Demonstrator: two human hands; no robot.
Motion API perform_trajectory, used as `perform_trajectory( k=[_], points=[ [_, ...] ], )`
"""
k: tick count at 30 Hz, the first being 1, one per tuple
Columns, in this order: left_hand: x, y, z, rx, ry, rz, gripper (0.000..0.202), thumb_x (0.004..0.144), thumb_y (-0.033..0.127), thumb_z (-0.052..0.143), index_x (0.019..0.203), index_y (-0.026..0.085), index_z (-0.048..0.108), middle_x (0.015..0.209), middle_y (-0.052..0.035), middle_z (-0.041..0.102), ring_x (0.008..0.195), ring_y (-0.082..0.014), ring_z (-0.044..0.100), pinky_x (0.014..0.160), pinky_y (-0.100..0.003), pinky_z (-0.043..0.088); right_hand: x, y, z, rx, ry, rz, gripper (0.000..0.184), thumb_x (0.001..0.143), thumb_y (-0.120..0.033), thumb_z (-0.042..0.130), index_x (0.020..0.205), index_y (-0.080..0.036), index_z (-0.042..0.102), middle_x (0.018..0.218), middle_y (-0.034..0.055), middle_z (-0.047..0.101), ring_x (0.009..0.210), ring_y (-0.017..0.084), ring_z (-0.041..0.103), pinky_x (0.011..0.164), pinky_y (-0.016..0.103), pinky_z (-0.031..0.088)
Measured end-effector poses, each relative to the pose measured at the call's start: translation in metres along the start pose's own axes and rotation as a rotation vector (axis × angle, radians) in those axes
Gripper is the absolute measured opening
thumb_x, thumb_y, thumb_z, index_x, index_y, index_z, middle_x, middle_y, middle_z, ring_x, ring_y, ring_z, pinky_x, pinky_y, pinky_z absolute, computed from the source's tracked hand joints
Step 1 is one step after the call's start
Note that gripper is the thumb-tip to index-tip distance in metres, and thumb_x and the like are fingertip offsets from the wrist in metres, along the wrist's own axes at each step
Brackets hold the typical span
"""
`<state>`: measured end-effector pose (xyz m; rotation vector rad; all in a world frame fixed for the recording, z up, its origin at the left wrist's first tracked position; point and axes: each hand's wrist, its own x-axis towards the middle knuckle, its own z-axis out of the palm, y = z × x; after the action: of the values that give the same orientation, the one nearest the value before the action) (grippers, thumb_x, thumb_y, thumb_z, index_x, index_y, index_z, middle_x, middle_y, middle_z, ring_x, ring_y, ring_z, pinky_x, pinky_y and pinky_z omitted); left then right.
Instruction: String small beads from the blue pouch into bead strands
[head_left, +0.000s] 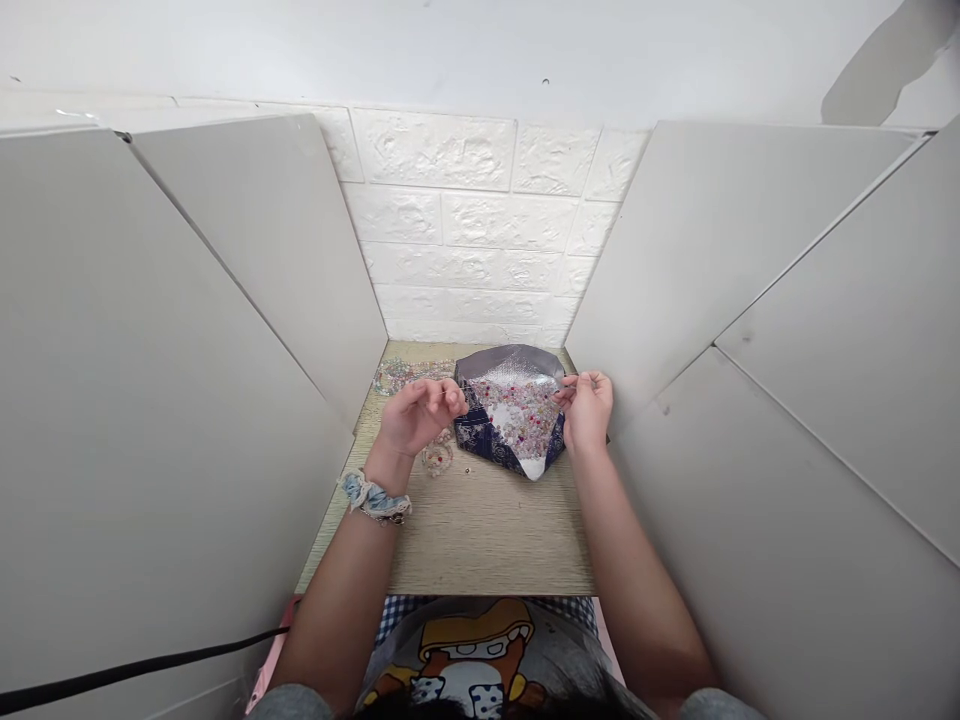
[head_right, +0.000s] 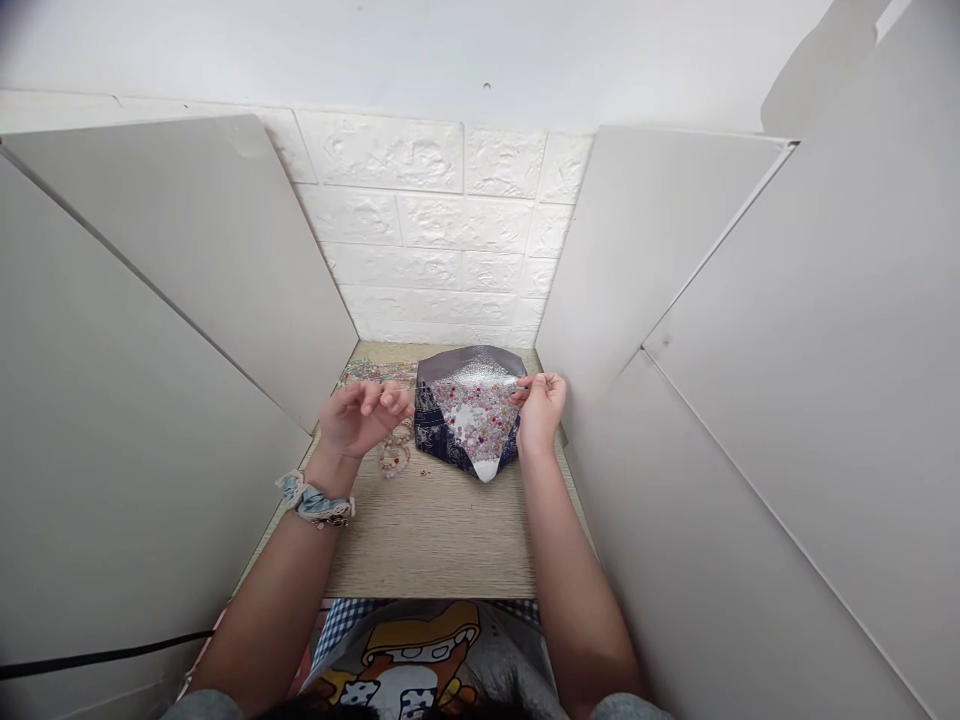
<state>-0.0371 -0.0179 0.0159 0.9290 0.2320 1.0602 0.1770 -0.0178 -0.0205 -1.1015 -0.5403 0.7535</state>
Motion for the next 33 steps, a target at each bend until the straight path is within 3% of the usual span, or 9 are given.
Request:
perform_trajectory(
  k=[4,9,12,15,18,21,25,28,33],
  points=[
    [-0.002,0.001,-0.002,-0.006,0.005,0.023,0.024,0.056,0.03,0.064,0.041,0.015,0.051,0.06,-0.0012,0.05,0.062,-0.0115,0.049,0.061,-0.028,0.043,0.0,-0.001,0.0,0.005,0.011,-0.004,0.008,0.074,-0.027,0.041,0.077,-0.021,0.035,0.062,-0.0077,0.05,0.041,0.004,0.044,0.045,0.019,0.042],
    [-0.001,0.002,0.001,0.043,0.116,0.04,0.002,0.056,0.018,0.062,0.054,0.018,0.061,0.084,-0.0015,0.059,0.08,-0.0138,0.052,0.073,-0.031,0.043,-0.001,-0.002,0.0,-0.002,-0.021,0.009,0.011,0.074,-0.029,0.042,0.076,-0.021,0.035,0.064,-0.0073,0.05,0.042,0.004,0.044,0.046,0.018,0.042],
    [0.001,0.002,0.002,0.087,0.195,0.074,0.012,0.055,0.008,0.057,0.054,0.02,0.061,0.089,0.0006,0.06,0.081,-0.0125,0.052,0.076,-0.032,0.041,-0.002,-0.001,0.001,-0.005,-0.059,0.008,0.014,0.072,-0.032,0.044,0.076,-0.021,0.035,0.065,-0.0066,0.05,0.043,0.004,0.043,0.047,0.018,0.041],
    [0.003,0.001,-0.002,0.197,0.228,0.107,0.012,0.056,0.01,0.051,0.055,0.019,0.06,0.087,-0.0008,0.06,0.083,-0.0146,0.052,0.078,-0.033,0.04,-0.003,-0.001,0.003,-0.042,-0.087,-0.012,0.018,0.072,-0.035,0.044,0.078,-0.022,0.034,0.067,-0.0058,0.049,0.044,0.004,0.042,0.049,0.019,0.041],
    [0.006,-0.004,-0.006,0.545,0.299,0.17,0.018,0.065,0.022,0.043,0.053,0.017,0.057,0.079,-0.0047,0.059,0.083,-0.0179,0.051,0.079,-0.035,0.038,-0.006,-0.002,0.004,-0.182,-0.181,-0.101,0.016,0.074,-0.035,0.041,0.078,-0.021,0.036,0.072,-0.0037,0.05,0.049,0.006,0.043,0.052,0.021,0.04],
    [0.006,-0.012,-0.006,1.117,0.491,0.274,0.029,0.071,0.028,0.043,0.045,0.018,0.047,0.064,-0.0044,0.054,0.077,-0.0189,0.048,0.083,-0.035,0.033,-0.011,-0.007,0.005,-0.502,-0.336,-0.333,0.009,0.077,-0.029,0.038,0.077,-0.021,0.042,0.073,-0.0014,0.05,0.06,0.01,0.046,0.061,0.025,0.039],
    [0.007,-0.02,-0.003,1.485,0.573,0.365,0.029,0.076,0.032,0.042,0.052,0.018,0.049,0.076,-0.0064,0.057,0.085,-0.0215,0.047,0.089,-0.037,0.026,-0.02,-0.011,0.008,-0.785,-0.563,-0.576,0.012,0.078,-0.021,0.035,0.075,-0.021,0.046,0.083,0.0036,0.051,0.081,0.016,0.047,0.073,0.029,0.036],
    [0.009,-0.025,0.002,1.433,0.504,0.335,0.024,0.079,0.034,0.04,0.072,0.018,0.057,0.091,-0.0073,0.058,0.094,-0.0213,0.046,0.091,-0.036,0.026,-0.027,-0.01,0.012,-0.808,-0.704,-0.597,0.013,0.078,-0.019,0.036,0.075,-0.021,0.048,0.096,0.0054,0.052,0.093,0.017,0.045,0.082,0.032,0.034],
    [0.012,-0.039,0.016,0.887,0.199,0.02,0.035,0.081,0.04,0.035,0.105,0.018,0.049,0.092,-0.0051,0.058,0.085,-0.0154,0.053,0.077,-0.028,0.04,-0.036,-0.011,0.016,-0.798,-0.806,-0.56,0.011,0.077,-0.023,0.043,0.075,-0.022,0.054,0.11,0.0044,0.051,0.106,0.019,0.041,0.091,0.037,0.029]
  ],
)
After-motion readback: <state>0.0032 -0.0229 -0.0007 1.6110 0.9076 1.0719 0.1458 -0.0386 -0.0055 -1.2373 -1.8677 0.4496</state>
